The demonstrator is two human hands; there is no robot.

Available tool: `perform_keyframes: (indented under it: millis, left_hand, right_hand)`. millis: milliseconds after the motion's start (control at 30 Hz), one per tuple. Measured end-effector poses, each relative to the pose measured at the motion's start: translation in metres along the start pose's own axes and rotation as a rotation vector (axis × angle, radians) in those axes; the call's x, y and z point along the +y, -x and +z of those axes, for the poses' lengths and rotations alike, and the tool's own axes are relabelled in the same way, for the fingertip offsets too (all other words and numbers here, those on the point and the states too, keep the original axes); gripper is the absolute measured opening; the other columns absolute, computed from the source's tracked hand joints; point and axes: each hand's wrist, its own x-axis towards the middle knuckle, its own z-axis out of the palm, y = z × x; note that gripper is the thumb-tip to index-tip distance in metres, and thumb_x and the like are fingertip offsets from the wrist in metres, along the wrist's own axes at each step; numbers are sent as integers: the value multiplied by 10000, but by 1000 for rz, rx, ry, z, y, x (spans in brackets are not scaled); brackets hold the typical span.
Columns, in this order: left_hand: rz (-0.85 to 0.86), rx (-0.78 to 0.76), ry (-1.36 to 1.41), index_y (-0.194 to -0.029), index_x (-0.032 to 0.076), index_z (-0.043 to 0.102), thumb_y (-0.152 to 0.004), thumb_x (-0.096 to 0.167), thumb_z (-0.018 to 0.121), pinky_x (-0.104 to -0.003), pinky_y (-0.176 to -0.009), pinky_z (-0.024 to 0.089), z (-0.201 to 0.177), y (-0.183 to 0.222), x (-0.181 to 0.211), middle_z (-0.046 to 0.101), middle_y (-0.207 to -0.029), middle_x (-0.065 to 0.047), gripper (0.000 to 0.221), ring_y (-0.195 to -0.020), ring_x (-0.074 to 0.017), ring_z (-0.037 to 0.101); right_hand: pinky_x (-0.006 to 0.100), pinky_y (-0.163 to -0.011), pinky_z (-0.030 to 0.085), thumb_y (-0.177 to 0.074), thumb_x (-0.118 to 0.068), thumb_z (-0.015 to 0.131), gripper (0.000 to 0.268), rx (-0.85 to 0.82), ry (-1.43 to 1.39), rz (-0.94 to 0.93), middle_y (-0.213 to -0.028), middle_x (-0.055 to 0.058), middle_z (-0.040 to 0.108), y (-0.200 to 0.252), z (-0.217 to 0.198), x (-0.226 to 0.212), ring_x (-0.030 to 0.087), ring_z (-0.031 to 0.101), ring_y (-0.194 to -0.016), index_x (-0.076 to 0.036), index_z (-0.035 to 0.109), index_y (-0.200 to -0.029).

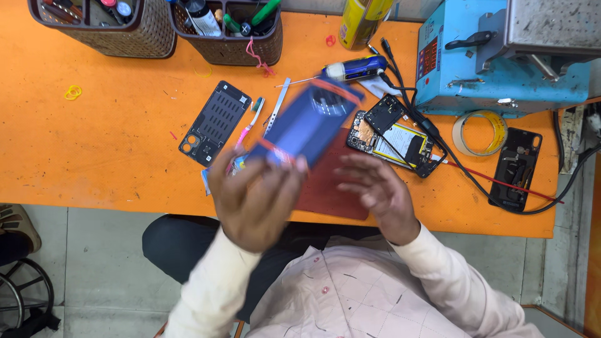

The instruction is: The person disassembles and cleans internal mobile phone components using a toothbrush and tweezers before reassembling the device housing.

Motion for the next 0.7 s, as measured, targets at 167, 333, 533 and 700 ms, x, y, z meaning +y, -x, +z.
perform_keyframes:
  millis: [167,333,533,700]
  left_hand:
    - [-156,65,246,-1008,102,739,-844,102,882,-492,-984,527,3,59,40,645,-1031,10,217,-955,-178,614]
    - [-712,30,561,-1079,53,627,-877,7,805,-319,-888,566,19,94,67,632,-1042,-86,273,-968,-234,672]
    - [-1179,-301,1072,-1175,-15,587,-883,47,771,-274,-827,555,37,101,45,711,-1010,-95,351,-928,-146,690]
    - [-1134,-572,1316,-1125,-22,674,-992,201,708,-271,-784,565,49,88,31,758,-971,-93,262,-885,-94,681]
  right_hand:
    - [497,-1216,415,-894,-607,727,1028,-167,-811,158,-1649,132,338,-17,25,-4,292,437,-1486,-96,228,-1634]
    - [444,-1149,488,-1000,-562,649,840,-187,-600,56,-1494,164,504,-19,23,12,310,604,-1351,-142,245,-1606]
    - [321,-1070,494,-1081,-91,546,423,-136,-20,133,-1348,100,618,-12,3,44,153,597,-1249,-10,436,-1481]
    - [303,-1063,503,-1032,-37,599,393,-219,-28,131,-1337,89,607,-18,6,36,146,602,-1247,-8,516,-1415]
